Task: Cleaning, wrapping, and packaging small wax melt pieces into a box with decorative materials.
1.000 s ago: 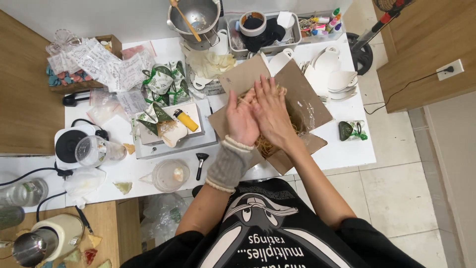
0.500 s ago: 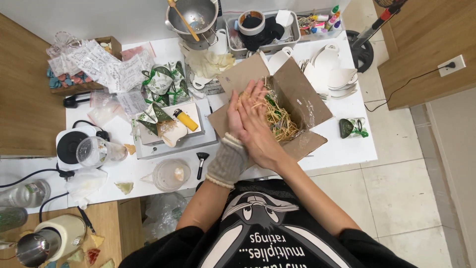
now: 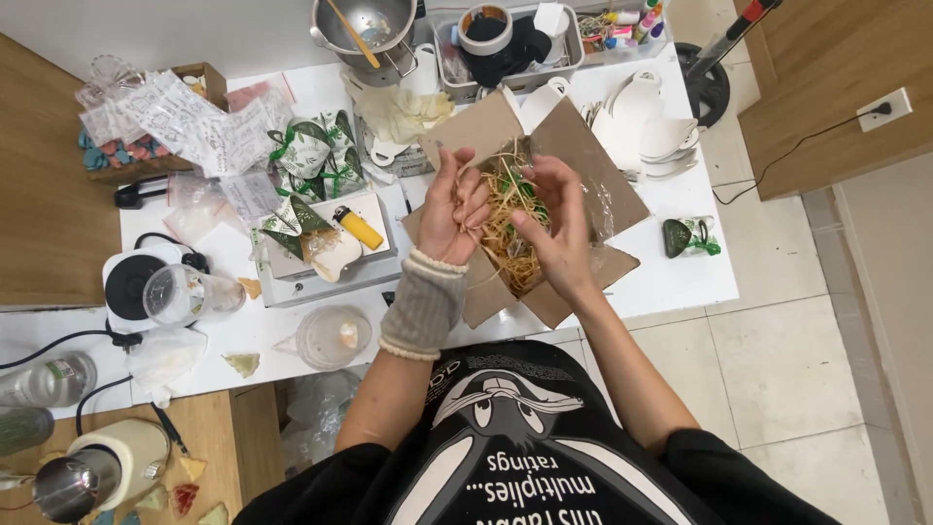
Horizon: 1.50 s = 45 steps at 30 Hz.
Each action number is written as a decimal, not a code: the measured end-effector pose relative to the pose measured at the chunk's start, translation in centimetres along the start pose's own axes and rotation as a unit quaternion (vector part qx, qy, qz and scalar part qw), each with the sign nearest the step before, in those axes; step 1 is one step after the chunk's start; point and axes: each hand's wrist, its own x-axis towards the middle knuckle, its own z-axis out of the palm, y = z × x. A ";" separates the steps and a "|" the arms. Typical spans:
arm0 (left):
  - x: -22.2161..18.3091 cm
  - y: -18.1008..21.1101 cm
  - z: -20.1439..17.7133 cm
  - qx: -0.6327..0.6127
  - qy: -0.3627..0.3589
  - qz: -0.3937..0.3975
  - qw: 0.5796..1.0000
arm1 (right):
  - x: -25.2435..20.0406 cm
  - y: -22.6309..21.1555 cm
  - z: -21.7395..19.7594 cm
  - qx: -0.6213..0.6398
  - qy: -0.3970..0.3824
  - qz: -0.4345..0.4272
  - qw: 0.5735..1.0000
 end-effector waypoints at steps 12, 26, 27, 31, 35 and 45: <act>-0.1 3.3 2.6 0.094 -0.026 0.081 0.992 | 1.1 6.5 -5.6 0.095 0.056 0.198 0.974; 0.0 -4.2 1.7 0.132 0.044 0.003 0.990 | -1.9 2.4 1.9 -0.282 -0.215 -0.054 0.934; -1.1 -4.6 2.9 0.244 0.057 0.002 0.968 | -2.3 1.8 2.7 -0.227 -0.220 -0.061 0.947; -1.0 -4.2 6.6 0.046 0.151 -0.107 0.982 | 0.9 3.2 1.0 -0.333 -0.175 0.010 0.926; -0.2 -2.8 1.8 0.045 0.117 -0.002 0.992 | -2.3 3.1 -0.1 -0.390 -0.277 -0.006 0.878; -1.8 -2.2 1.2 0.168 0.050 -0.024 0.984 | -0.2 1.5 -2.6 -0.344 -0.222 0.021 0.912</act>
